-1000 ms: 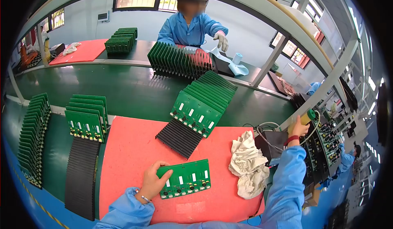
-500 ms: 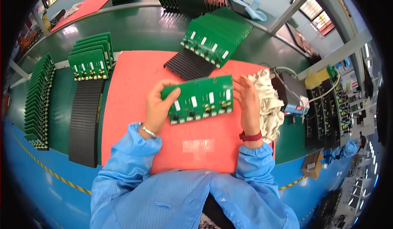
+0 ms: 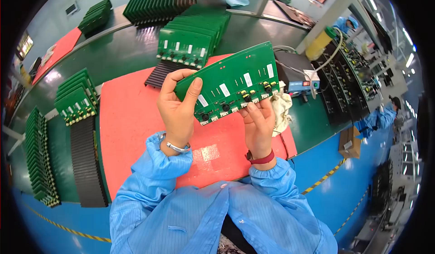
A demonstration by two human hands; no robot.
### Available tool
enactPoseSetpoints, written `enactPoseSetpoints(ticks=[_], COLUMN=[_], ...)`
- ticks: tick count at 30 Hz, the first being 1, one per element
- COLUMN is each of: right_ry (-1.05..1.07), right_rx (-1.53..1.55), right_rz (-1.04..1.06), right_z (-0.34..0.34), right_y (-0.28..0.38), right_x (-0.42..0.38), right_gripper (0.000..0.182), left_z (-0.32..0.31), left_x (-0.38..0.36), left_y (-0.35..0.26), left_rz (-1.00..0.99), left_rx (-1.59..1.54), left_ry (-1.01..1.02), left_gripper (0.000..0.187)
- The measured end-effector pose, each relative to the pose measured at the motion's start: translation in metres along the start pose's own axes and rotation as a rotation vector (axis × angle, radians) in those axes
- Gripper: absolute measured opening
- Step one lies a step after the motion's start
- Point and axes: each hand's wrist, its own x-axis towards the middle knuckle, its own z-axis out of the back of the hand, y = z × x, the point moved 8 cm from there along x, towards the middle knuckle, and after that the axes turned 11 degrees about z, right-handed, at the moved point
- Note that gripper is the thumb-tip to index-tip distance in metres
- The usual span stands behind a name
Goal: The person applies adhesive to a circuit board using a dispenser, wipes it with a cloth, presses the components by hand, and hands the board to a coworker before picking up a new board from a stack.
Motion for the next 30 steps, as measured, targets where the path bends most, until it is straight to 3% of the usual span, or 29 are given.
enactPoseSetpoints(ticks=[7,12,30], right_ry=[-0.113,-0.12,-0.218], right_rx=[-0.102,-0.127,-0.27], right_rz=[0.05,0.103,0.195], right_z=[0.012,0.002,-0.016], right_y=[0.013,0.012,0.027], right_x=[0.0,-0.005,-0.026], right_gripper=[0.029,0.03,0.027], left_z=[-0.018,-0.005,0.0], left_x=[0.005,0.013,0.021], left_y=[-0.003,0.002,-0.004], left_rz=[-0.048,0.028,0.023], left_rx=[0.029,-0.019,-0.106], left_ry=[0.083,0.113,0.18], left_gripper=[0.021,0.022,0.021])
